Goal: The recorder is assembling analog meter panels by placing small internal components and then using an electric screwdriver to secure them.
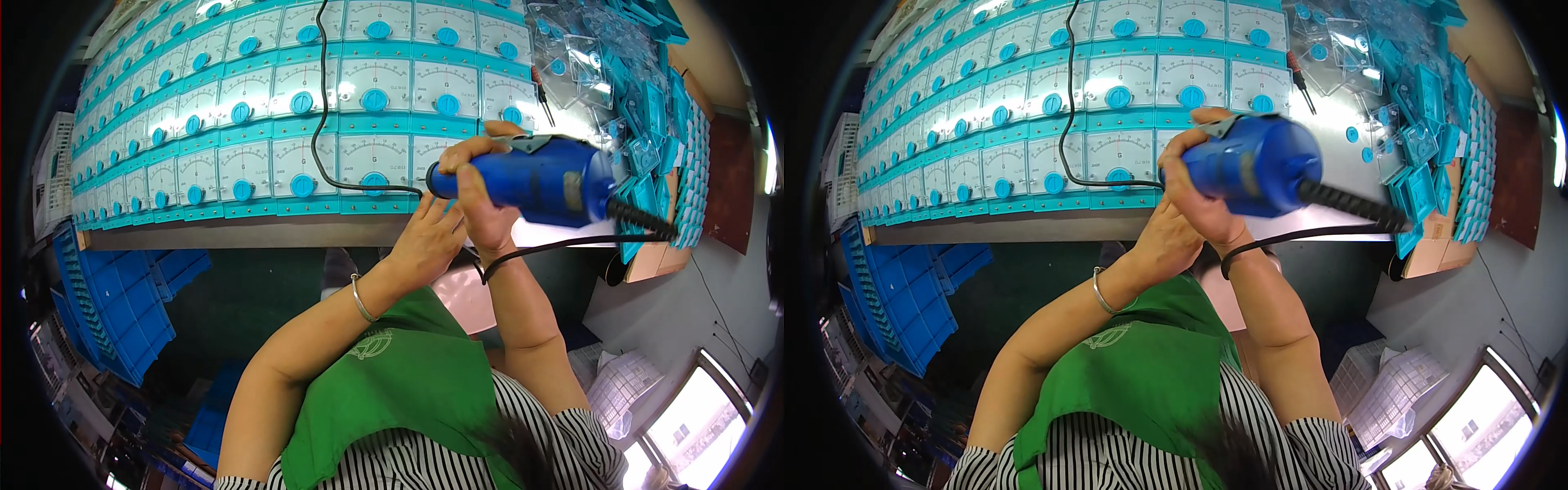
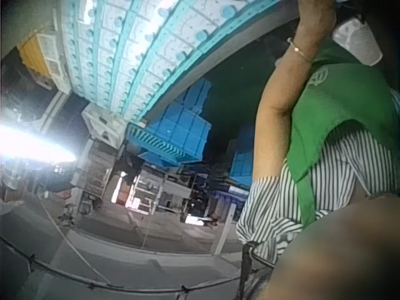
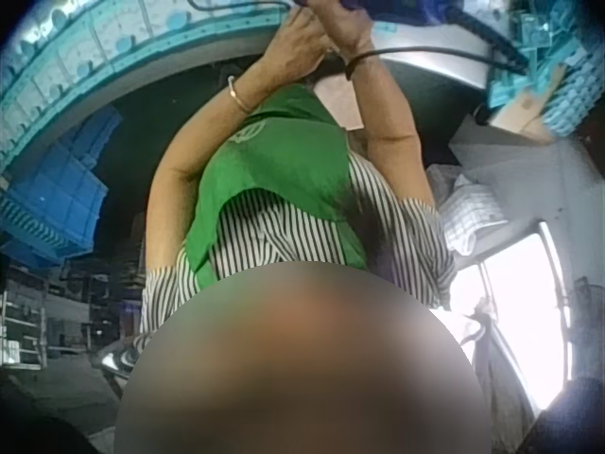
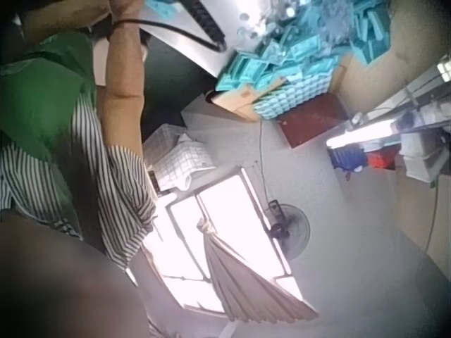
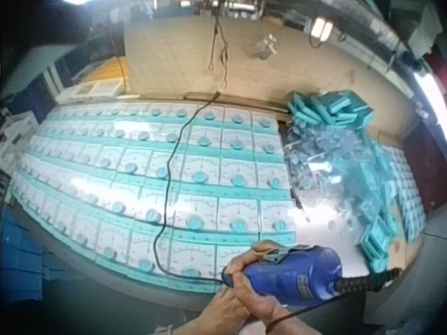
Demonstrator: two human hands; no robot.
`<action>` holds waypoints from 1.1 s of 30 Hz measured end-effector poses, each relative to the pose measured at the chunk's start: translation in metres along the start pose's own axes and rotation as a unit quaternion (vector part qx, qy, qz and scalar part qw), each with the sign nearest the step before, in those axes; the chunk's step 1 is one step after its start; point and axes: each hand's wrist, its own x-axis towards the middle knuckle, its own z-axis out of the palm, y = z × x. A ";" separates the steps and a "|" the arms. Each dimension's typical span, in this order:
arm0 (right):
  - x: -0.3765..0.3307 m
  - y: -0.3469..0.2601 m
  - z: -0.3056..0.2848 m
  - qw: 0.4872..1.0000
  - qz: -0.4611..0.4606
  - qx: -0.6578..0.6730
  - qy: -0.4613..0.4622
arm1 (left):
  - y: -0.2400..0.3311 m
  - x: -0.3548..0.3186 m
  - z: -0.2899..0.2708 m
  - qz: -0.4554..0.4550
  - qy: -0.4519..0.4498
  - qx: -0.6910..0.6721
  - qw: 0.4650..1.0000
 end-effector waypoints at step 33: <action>-0.013 -0.017 0.027 0.983 -0.064 -0.141 0.095 | -0.018 -0.053 -0.118 -0.041 -0.154 0.185 0.970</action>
